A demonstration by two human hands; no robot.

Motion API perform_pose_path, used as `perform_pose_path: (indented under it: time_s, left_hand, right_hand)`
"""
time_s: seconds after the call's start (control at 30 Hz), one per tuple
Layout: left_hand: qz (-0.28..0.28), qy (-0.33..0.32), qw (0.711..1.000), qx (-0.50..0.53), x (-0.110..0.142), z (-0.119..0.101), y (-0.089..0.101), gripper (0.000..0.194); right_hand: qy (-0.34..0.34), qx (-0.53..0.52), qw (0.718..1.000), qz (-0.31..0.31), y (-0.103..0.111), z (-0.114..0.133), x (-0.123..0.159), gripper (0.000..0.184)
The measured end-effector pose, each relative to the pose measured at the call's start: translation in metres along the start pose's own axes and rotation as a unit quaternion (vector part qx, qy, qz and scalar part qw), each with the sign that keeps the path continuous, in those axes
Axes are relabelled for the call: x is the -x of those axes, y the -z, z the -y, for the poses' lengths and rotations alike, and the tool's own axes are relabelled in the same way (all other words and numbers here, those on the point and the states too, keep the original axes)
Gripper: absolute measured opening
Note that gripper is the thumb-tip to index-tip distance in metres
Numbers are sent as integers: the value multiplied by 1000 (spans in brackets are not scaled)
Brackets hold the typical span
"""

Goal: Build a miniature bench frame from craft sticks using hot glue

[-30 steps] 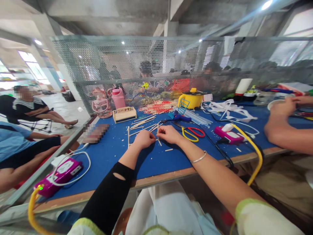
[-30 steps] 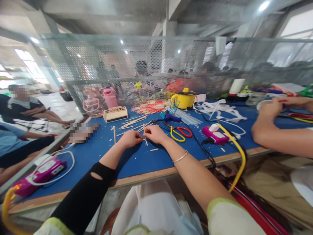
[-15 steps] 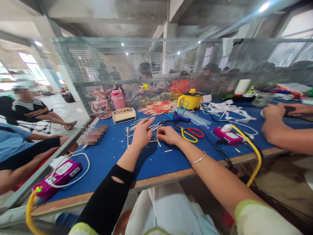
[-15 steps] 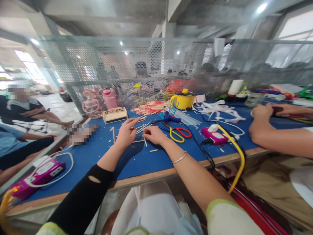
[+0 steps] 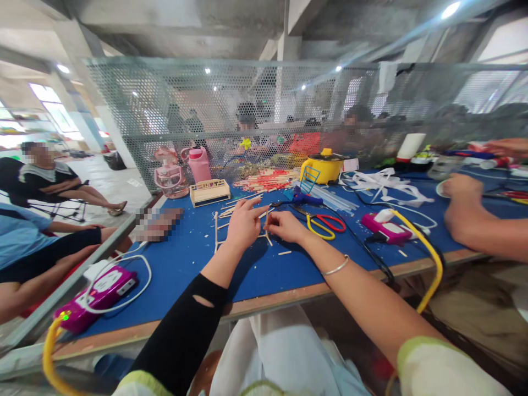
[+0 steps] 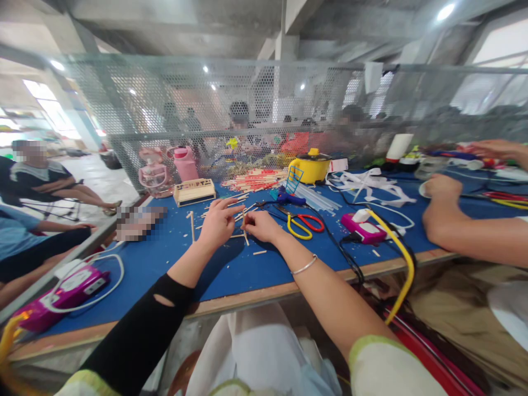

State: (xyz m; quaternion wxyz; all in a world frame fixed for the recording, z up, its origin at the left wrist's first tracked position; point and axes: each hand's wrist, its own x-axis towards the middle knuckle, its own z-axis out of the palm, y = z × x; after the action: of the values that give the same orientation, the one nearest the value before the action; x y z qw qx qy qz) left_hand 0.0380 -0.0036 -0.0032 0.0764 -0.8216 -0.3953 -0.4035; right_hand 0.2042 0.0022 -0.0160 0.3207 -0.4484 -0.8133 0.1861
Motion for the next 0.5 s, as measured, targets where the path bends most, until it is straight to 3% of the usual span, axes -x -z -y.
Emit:
perform_pose_path:
  time_s: [0.5]
  left_hand:
    - [-19, -42, 996, -74, -2, -1, 2, 33]
  right_hand:
    - [-1, 0, 1000, 0, 1, 2, 0, 10]
